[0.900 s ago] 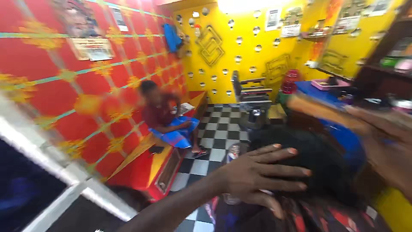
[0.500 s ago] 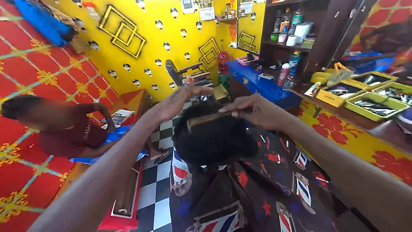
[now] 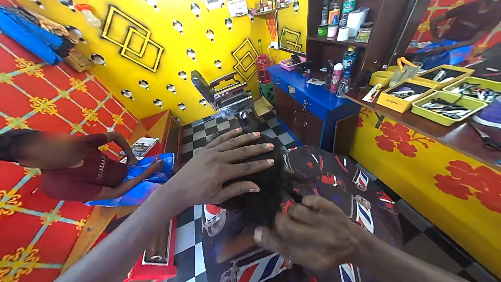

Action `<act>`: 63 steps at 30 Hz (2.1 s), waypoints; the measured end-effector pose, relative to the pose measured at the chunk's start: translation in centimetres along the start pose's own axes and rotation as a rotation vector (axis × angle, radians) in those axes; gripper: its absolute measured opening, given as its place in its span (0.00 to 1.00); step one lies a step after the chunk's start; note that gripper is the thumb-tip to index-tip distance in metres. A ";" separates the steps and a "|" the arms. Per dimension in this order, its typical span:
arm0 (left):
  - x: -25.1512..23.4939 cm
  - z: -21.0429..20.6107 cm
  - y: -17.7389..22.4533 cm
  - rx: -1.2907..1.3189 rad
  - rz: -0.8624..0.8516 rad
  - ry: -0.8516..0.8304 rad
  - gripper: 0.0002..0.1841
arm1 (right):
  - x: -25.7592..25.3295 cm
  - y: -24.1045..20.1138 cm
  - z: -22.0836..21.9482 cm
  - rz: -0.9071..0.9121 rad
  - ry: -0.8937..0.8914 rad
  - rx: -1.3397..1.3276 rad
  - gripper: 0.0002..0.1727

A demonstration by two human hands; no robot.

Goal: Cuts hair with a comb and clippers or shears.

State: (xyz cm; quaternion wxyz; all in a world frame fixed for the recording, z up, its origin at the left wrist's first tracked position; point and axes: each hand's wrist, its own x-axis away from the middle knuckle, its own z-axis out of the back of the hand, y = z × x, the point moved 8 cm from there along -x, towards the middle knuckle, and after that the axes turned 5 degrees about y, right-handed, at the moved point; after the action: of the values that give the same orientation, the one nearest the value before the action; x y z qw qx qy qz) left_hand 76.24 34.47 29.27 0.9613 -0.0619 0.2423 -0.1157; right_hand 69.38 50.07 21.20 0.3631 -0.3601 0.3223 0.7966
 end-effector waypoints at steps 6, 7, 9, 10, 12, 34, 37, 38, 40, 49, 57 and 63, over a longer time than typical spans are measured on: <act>-0.3 -0.5 0.3 -0.036 -0.059 -0.012 0.22 | 0.0 -0.3 2.5 -0.089 0.219 -0.198 0.11; -0.3 -0.7 0.6 -0.020 -0.086 -0.021 0.23 | -0.4 3.8 3.4 -0.282 0.308 -0.106 0.09; -0.2 -0.1 1.1 0.121 -0.105 -0.002 0.27 | 0.1 12.6 2.7 -0.733 0.417 -0.214 0.14; -0.4 0.9 1.1 0.247 -0.076 0.038 0.30 | 0.9 16.2 0.7 -0.936 0.378 -0.371 0.17; -1.2 4.1 -0.1 0.460 0.026 0.178 0.34 | 2.5 19.3 -3.8 -1.133 0.251 -0.725 0.17; 0.0 0.9 -4.2 0.457 -0.010 0.020 0.17 | -1.0 1.4 -5.9 -0.260 0.280 -0.080 0.18; 0.2 0.9 -4.7 0.473 0.002 0.043 0.15 | -0.9 -2.9 -6.8 -0.122 0.156 -0.188 0.15; 0.1 0.9 -4.9 0.473 0.012 0.061 0.14 | -0.5 -5.9 -7.3 -0.037 0.087 -0.297 0.15; -0.2 0.7 -5.4 0.449 0.048 0.065 0.13 | 0.2 -10.9 -7.9 0.060 0.008 -0.525 0.14; 0.2 3.4 -7.1 0.546 0.366 0.334 0.33 | 3.8 11.3 -4.3 -1.105 0.485 -0.496 0.15; 0.7 1.4 -8.2 0.675 0.549 -0.055 0.42 | -1.6 6.7 -5.3 -0.693 0.306 -0.247 0.11; 1.1 0.9 -7.5 0.624 0.305 0.013 0.32 | -4.0 3.4 -6.0 -0.357 0.210 -0.019 0.12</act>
State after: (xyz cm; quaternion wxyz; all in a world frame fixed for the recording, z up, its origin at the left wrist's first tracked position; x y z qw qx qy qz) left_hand 76.21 26.95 30.88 0.9385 0.2726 0.2080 -0.0395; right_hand 70.54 42.27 22.08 0.4597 -0.4958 0.2818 0.6808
